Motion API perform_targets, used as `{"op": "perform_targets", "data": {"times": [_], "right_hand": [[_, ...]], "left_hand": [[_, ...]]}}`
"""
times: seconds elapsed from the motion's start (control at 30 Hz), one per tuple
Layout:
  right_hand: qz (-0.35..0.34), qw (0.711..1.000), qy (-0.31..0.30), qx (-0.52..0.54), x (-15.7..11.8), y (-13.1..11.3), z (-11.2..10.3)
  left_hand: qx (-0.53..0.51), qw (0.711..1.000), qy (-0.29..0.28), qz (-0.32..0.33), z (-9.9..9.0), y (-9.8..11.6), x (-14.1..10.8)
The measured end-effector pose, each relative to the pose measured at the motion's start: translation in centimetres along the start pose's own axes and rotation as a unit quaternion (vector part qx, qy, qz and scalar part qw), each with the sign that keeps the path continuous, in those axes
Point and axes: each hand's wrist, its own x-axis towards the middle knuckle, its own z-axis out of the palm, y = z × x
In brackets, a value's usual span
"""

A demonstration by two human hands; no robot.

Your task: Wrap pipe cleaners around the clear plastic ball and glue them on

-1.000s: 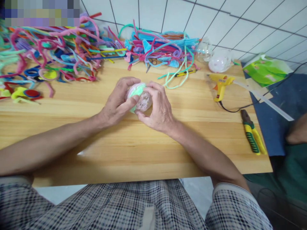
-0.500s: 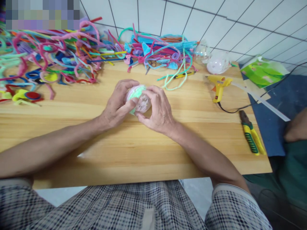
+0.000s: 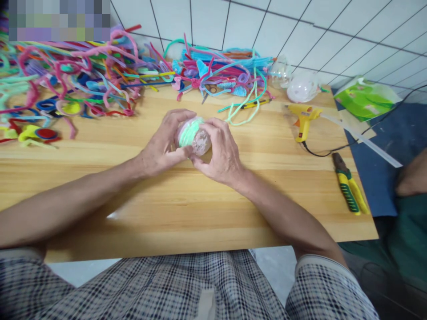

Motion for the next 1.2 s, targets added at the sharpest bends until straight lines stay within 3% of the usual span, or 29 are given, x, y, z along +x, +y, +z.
{"op": "perform_targets", "data": {"times": [0.17, 0.6, 0.83, 1.2], "right_hand": [[-0.007, 1.000, 0.007, -0.006, 0.0, 0.1, 0.1], [-0.001, 1.000, 0.004, -0.012, 0.0, 0.0, -0.1], [0.020, 1.000, 0.002, 0.000, -0.2, 0.5, 0.1], [0.023, 0.999, -0.005, 0.030, -0.2, 0.5, 0.6]], "left_hand": [[0.007, 0.999, -0.016, -0.027, -0.1, 0.0, 0.0], [0.016, 1.000, -0.016, -0.006, 0.2, -0.1, -0.2], [0.005, 0.997, -0.080, -0.004, -1.5, -0.3, 1.1], [0.042, 0.994, -0.097, 0.025, -2.5, -1.2, 1.3]]}}
